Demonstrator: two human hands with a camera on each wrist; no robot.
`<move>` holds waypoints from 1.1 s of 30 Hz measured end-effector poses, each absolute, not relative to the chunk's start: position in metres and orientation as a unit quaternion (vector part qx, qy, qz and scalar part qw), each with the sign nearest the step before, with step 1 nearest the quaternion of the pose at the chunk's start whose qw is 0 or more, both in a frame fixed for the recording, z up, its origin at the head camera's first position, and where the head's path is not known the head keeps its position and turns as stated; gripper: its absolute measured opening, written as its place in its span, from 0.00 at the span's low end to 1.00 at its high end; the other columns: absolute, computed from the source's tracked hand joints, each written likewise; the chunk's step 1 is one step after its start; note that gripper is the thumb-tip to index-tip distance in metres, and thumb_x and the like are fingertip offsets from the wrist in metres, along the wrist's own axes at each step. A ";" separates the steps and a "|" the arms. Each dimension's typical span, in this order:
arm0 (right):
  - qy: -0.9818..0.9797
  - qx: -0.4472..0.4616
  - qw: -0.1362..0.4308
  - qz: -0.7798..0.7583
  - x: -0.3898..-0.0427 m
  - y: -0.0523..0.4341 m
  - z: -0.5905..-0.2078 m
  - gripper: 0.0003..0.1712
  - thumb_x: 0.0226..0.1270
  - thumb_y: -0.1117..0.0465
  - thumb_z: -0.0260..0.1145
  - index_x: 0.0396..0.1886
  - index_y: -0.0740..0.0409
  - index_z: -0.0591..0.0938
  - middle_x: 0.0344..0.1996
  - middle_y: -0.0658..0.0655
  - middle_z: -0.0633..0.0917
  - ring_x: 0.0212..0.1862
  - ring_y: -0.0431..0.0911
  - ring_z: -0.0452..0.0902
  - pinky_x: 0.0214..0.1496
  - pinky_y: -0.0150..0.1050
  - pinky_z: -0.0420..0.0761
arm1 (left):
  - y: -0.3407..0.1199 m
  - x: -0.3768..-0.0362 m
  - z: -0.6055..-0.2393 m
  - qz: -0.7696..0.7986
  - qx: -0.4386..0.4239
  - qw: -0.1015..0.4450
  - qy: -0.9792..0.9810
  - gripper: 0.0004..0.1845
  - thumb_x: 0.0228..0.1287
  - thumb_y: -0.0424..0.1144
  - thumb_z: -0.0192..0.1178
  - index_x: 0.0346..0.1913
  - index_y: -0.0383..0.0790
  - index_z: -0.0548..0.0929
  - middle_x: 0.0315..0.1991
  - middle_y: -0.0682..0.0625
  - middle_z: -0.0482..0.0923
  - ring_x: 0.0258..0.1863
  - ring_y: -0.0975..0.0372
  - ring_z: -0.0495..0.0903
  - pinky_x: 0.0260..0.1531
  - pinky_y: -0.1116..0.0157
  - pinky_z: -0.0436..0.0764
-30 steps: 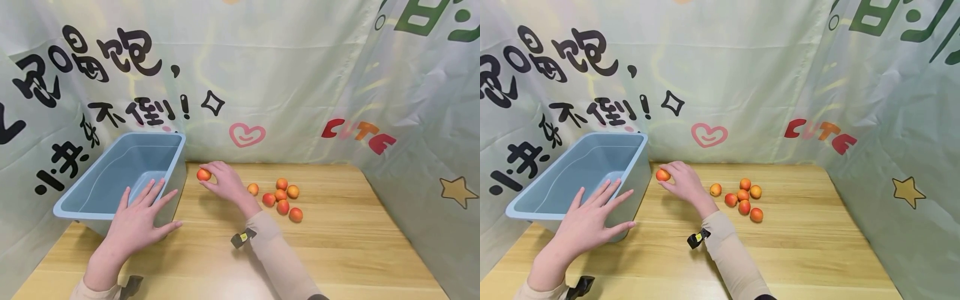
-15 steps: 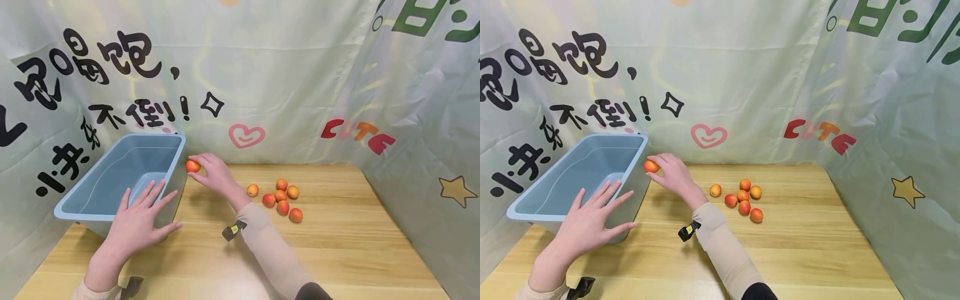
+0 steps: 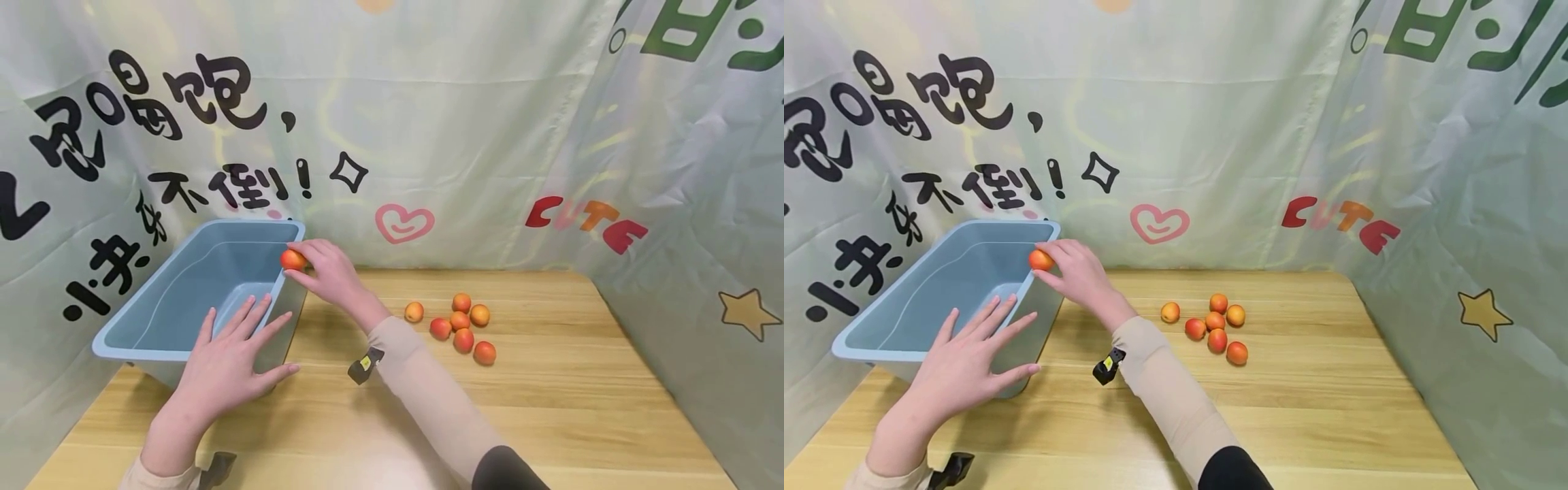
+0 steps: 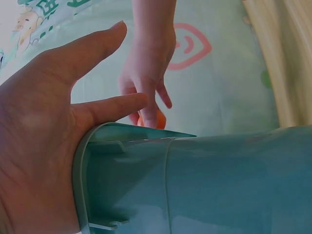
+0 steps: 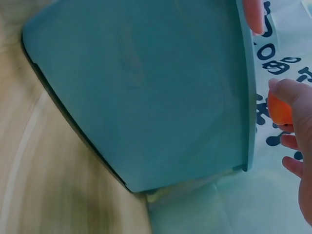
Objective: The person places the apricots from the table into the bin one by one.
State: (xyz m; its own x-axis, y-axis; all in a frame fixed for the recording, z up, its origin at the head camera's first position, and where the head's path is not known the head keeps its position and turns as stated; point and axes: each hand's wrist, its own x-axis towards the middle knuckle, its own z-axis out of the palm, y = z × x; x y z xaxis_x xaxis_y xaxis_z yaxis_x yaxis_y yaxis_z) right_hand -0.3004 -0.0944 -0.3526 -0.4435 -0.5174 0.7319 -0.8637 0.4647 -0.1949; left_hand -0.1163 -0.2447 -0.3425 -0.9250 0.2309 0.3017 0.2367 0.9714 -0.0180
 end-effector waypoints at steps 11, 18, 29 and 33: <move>-0.824 0.395 0.198 0.355 -0.300 -0.116 -0.350 0.28 0.64 0.47 0.68 0.62 0.50 0.78 0.56 0.51 0.83 0.59 0.44 0.76 0.61 0.32 0.76 | -0.245 -0.116 -0.343 -0.010 -0.120 0.152 -0.981 0.42 0.53 0.75 0.56 0.70 0.60 0.69 0.76 0.46 0.59 0.75 0.47 0.59 0.67 0.31 0.48; -0.829 0.378 0.160 0.379 -0.299 -0.126 -0.353 0.29 0.65 0.48 0.68 0.64 0.49 0.76 0.58 0.51 0.82 0.61 0.43 0.76 0.62 0.34 0.75 | -0.245 -0.116 -0.342 -0.009 -0.120 0.150 -0.981 0.42 0.53 0.74 0.57 0.70 0.61 0.69 0.76 0.47 0.59 0.75 0.48 0.59 0.67 0.31 0.48; -0.837 0.370 0.146 0.376 -0.301 -0.131 -0.355 0.30 0.66 0.47 0.67 0.66 0.48 0.75 0.59 0.51 0.81 0.60 0.43 0.76 0.62 0.35 0.76 | -0.245 -0.115 -0.340 -0.011 -0.122 0.150 -0.981 0.42 0.53 0.73 0.59 0.70 0.61 0.69 0.76 0.47 0.58 0.75 0.47 0.59 0.67 0.31 0.47; -0.837 0.372 0.139 0.378 -0.300 -0.130 -0.355 0.30 0.66 0.47 0.66 0.66 0.48 0.74 0.59 0.52 0.81 0.60 0.44 0.76 0.62 0.37 0.76 | -0.244 -0.116 -0.341 -0.009 -0.124 0.152 -0.981 0.42 0.53 0.73 0.59 0.70 0.61 0.69 0.76 0.47 0.58 0.75 0.47 0.58 0.67 0.31 0.47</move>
State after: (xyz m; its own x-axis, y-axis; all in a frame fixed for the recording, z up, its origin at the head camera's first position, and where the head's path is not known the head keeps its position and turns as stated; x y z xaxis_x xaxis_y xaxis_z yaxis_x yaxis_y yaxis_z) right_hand -0.3004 -0.1299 -0.3548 -0.6852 -0.5172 0.5127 -0.7267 0.4385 -0.5288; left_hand -0.1160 -0.2443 -0.3415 -0.9233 0.2400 0.3000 0.2456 0.9692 -0.0196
